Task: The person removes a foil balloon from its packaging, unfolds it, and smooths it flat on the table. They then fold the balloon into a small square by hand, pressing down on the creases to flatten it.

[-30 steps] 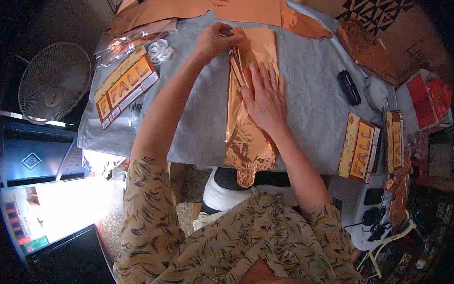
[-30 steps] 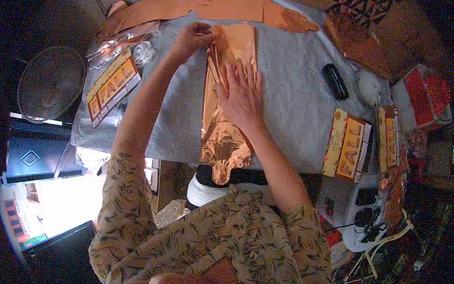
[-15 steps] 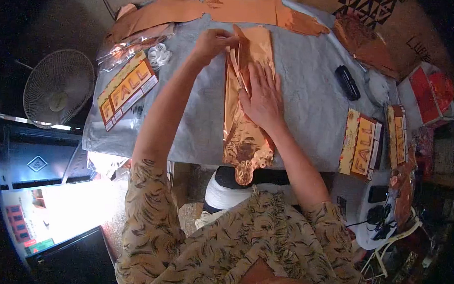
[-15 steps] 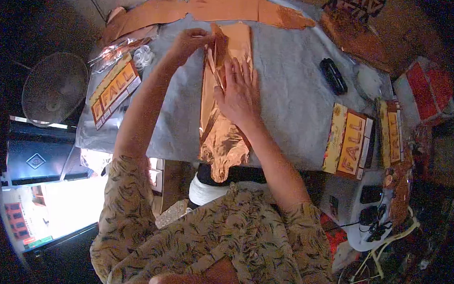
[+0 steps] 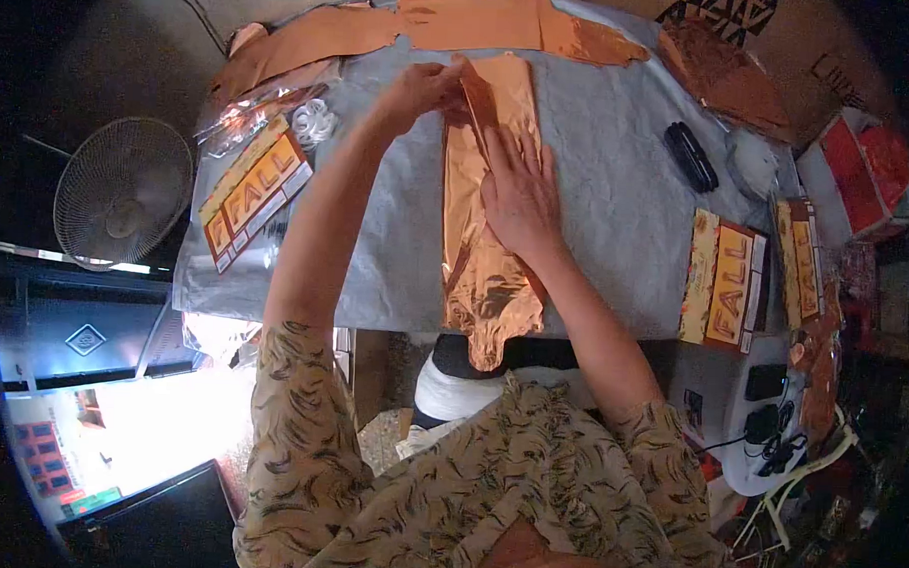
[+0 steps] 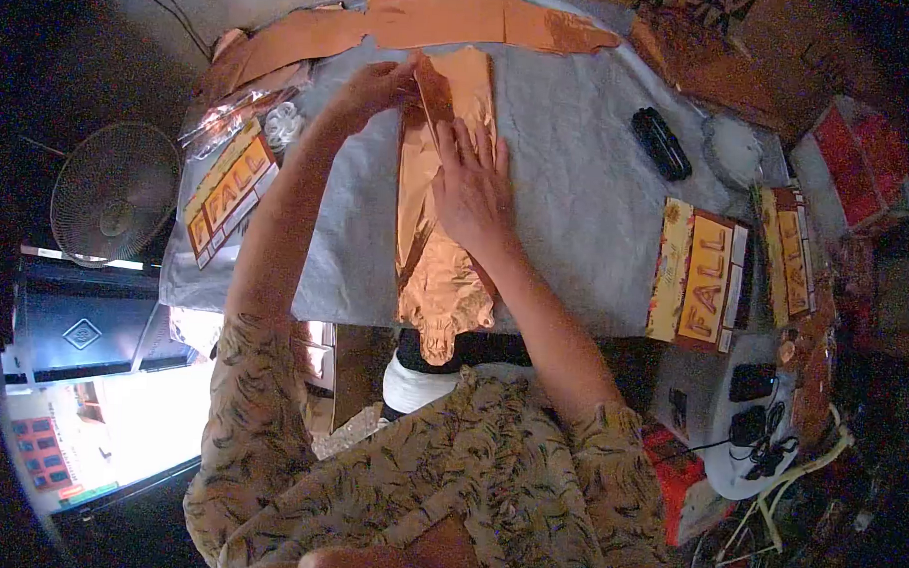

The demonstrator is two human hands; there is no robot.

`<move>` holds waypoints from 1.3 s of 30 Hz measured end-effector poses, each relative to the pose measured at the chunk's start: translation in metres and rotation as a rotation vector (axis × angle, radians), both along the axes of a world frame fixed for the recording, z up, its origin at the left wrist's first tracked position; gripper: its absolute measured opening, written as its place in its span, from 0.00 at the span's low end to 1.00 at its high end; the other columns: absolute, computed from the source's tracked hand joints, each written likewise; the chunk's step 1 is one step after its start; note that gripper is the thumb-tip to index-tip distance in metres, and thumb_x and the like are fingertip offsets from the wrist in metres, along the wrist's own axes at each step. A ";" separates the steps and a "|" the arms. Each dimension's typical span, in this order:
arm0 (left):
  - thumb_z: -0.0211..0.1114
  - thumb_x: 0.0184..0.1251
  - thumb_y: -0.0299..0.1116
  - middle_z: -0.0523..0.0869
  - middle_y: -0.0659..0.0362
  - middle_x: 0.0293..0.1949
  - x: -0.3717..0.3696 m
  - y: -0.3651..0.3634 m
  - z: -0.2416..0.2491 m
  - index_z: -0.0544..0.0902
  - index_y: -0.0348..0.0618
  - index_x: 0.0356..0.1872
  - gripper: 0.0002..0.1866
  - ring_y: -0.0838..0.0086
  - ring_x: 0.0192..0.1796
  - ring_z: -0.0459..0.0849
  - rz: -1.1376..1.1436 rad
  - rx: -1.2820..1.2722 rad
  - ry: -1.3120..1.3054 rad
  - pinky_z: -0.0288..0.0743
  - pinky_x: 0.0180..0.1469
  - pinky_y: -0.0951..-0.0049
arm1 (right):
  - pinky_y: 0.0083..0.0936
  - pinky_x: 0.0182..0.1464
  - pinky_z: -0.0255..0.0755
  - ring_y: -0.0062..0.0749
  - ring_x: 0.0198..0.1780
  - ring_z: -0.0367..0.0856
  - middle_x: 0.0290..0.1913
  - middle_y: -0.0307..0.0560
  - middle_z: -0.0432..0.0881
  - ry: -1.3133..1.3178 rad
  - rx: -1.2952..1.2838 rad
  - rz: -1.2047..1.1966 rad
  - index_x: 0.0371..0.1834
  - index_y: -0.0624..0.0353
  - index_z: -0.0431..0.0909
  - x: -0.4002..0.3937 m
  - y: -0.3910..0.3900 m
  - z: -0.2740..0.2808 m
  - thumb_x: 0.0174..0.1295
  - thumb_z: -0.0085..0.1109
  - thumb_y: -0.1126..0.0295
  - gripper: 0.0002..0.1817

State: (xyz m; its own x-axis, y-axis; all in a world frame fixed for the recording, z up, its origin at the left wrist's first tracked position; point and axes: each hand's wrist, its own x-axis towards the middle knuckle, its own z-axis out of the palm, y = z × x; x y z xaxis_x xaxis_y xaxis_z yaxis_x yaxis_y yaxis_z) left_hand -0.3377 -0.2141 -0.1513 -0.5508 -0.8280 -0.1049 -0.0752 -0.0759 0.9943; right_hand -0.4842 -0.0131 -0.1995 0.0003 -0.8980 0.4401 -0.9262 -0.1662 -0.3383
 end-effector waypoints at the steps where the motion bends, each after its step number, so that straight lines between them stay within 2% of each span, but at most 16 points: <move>1: 0.70 0.76 0.49 0.91 0.55 0.46 -0.002 -0.002 0.001 0.86 0.28 0.55 0.27 0.74 0.46 0.88 0.022 -0.151 -0.227 0.82 0.51 0.69 | 0.56 0.83 0.44 0.56 0.83 0.57 0.80 0.58 0.65 0.000 0.001 0.001 0.83 0.61 0.59 0.000 0.000 -0.001 0.74 0.50 0.64 0.35; 2: 0.71 0.75 0.47 0.92 0.53 0.47 -0.003 -0.004 0.003 0.85 0.27 0.55 0.26 0.73 0.46 0.88 0.044 -0.302 -0.454 0.83 0.51 0.68 | 0.57 0.83 0.45 0.57 0.83 0.57 0.80 0.58 0.66 0.010 -0.002 0.001 0.83 0.57 0.59 0.000 0.001 -0.001 0.74 0.50 0.64 0.34; 3: 0.71 0.75 0.47 0.92 0.53 0.47 -0.002 -0.011 -0.005 0.85 0.27 0.55 0.26 0.73 0.46 0.88 0.045 -0.302 -0.454 0.83 0.51 0.68 | 0.58 0.83 0.45 0.57 0.83 0.57 0.80 0.57 0.66 0.020 -0.005 0.000 0.84 0.53 0.59 0.000 0.001 -0.001 0.73 0.50 0.64 0.34; 5: 0.81 0.62 0.46 0.93 0.53 0.42 0.001 -0.027 -0.028 0.85 0.31 0.56 0.31 0.72 0.42 0.90 0.107 -0.407 -0.304 0.84 0.46 0.69 | 0.58 0.83 0.45 0.57 0.83 0.56 0.80 0.57 0.66 0.026 0.003 -0.004 0.84 0.50 0.61 0.001 0.001 0.001 0.74 0.51 0.63 0.34; 9: 0.83 0.59 0.40 0.93 0.54 0.44 0.001 -0.012 -0.015 0.85 0.32 0.58 0.30 0.72 0.44 0.90 0.151 -0.376 -0.317 0.85 0.48 0.69 | 0.59 0.83 0.44 0.58 0.83 0.55 0.82 0.57 0.64 0.029 -0.004 0.003 0.81 0.43 0.67 0.002 0.000 0.000 0.75 0.53 0.57 0.31; 11: 0.83 0.58 0.37 0.92 0.52 0.47 0.005 -0.022 -0.032 0.82 0.31 0.61 0.32 0.70 0.44 0.91 0.117 -0.372 -0.154 0.86 0.49 0.68 | 0.60 0.83 0.43 0.58 0.84 0.55 0.82 0.57 0.63 0.031 0.011 0.009 0.80 0.41 0.69 0.003 0.003 0.003 0.75 0.54 0.55 0.30; 15: 0.82 0.57 0.33 0.89 0.46 0.56 0.008 -0.010 -0.035 0.80 0.34 0.64 0.33 0.64 0.52 0.91 0.208 -0.477 -0.274 0.86 0.54 0.65 | 0.60 0.83 0.41 0.59 0.84 0.55 0.83 0.57 0.63 0.038 0.036 0.013 0.79 0.38 0.72 0.004 0.004 0.006 0.75 0.55 0.49 0.29; 18: 0.77 0.59 0.27 0.83 0.42 0.65 0.004 0.019 -0.015 0.79 0.43 0.69 0.33 0.57 0.61 0.88 0.365 -0.775 -0.387 0.85 0.59 0.60 | 0.59 0.83 0.41 0.59 0.84 0.55 0.83 0.57 0.62 0.037 0.049 0.011 0.78 0.39 0.72 0.004 0.004 0.006 0.75 0.54 0.49 0.29; 20: 0.70 0.67 0.26 0.77 0.46 0.73 -0.003 0.030 -0.005 0.77 0.50 0.72 0.31 0.52 0.68 0.82 0.159 -1.224 -0.213 0.79 0.67 0.58 | 0.60 0.83 0.41 0.58 0.84 0.54 0.83 0.56 0.62 0.045 0.050 0.006 0.78 0.39 0.73 0.004 0.003 0.006 0.75 0.55 0.49 0.29; 21: 0.70 0.67 0.26 0.77 0.46 0.73 -0.009 0.030 -0.007 0.77 0.50 0.72 0.31 0.52 0.68 0.82 0.164 -1.218 -0.210 0.79 0.67 0.58 | 0.60 0.83 0.42 0.58 0.84 0.54 0.83 0.56 0.62 0.050 0.049 0.006 0.78 0.39 0.73 0.005 0.003 0.006 0.75 0.55 0.49 0.29; 23: 0.66 0.75 0.35 0.77 0.53 0.74 -0.023 0.023 -0.012 0.76 0.52 0.74 0.27 0.52 0.71 0.79 -0.216 -1.289 -0.269 0.73 0.73 0.59 | 0.60 0.83 0.42 0.57 0.84 0.53 0.83 0.56 0.62 0.072 0.065 0.000 0.77 0.39 0.74 0.005 0.003 0.006 0.75 0.55 0.49 0.29; 26: 0.63 0.78 0.48 0.77 0.57 0.75 -0.047 0.013 -0.020 0.77 0.52 0.74 0.27 0.57 0.75 0.76 -0.419 -1.238 -0.394 0.67 0.77 0.63 | 0.61 0.82 0.42 0.57 0.84 0.53 0.83 0.56 0.62 0.086 0.044 -0.003 0.77 0.39 0.74 0.007 0.003 0.007 0.75 0.56 0.50 0.28; 30: 0.58 0.81 0.47 0.76 0.60 0.76 -0.059 -0.011 -0.047 0.74 0.56 0.76 0.26 0.63 0.77 0.74 -0.445 -1.484 -0.199 0.62 0.79 0.52 | 0.61 0.82 0.43 0.56 0.84 0.53 0.81 0.57 0.63 0.093 0.032 0.004 0.77 0.40 0.74 0.006 0.003 0.008 0.74 0.56 0.50 0.29; 33: 0.59 0.79 0.53 0.77 0.63 0.75 -0.062 -0.007 -0.057 0.75 0.63 0.76 0.28 0.68 0.77 0.73 -0.340 -1.258 -0.276 0.61 0.79 0.50 | 0.61 0.82 0.43 0.58 0.84 0.53 0.82 0.57 0.61 0.112 0.062 0.008 0.78 0.41 0.73 0.006 0.003 0.009 0.74 0.57 0.49 0.30; 35: 0.59 0.76 0.58 0.78 0.63 0.75 -0.059 0.000 -0.047 0.75 0.64 0.77 0.31 0.70 0.76 0.74 -0.261 -1.441 -0.506 0.61 0.78 0.50 | 0.61 0.82 0.42 0.59 0.84 0.52 0.83 0.58 0.60 0.132 0.085 0.014 0.79 0.41 0.72 0.006 0.004 0.009 0.74 0.57 0.48 0.31; 39: 0.57 0.74 0.66 0.75 0.63 0.77 -0.062 -0.002 -0.056 0.75 0.57 0.76 0.37 0.59 0.79 0.69 -0.200 -1.576 -0.504 0.60 0.77 0.48 | 0.61 0.83 0.40 0.62 0.85 0.48 0.84 0.60 0.57 0.141 0.065 0.052 0.82 0.43 0.68 0.008 0.007 0.008 0.74 0.56 0.46 0.34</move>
